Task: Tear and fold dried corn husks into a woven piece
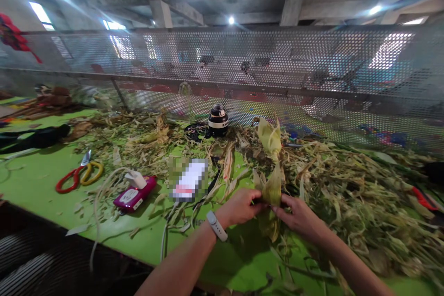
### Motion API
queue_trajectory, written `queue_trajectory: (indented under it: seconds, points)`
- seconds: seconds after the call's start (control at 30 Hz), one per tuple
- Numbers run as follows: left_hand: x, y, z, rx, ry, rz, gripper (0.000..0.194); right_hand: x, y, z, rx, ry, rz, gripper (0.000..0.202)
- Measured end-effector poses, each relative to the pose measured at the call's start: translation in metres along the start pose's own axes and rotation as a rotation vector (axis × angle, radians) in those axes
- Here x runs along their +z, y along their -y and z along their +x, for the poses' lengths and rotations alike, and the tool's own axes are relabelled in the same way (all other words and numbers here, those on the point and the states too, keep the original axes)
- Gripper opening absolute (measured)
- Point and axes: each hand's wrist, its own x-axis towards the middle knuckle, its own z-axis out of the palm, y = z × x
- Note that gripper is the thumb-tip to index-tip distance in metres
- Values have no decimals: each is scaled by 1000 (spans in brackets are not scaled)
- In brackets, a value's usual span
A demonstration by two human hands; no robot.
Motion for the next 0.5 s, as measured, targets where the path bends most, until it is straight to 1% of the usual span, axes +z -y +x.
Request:
queue_trajectory:
  seconds: [0.03, 0.1, 0.27, 0.5]
  points:
    - [1, 0, 0, 6, 13, 43, 22, 0, 0, 0, 5, 4, -28, 27]
    - [2, 0, 0, 0, 2, 74, 21, 1, -2, 0, 6, -6, -101, 26]
    - [4, 0, 0, 0, -19, 110, 17, 8, -9, -2, -87, -119, -278, 23]
    - [5, -2, -1, -35, -26, 156, 15, 13, -15, -2, -183, -135, -423, 21]
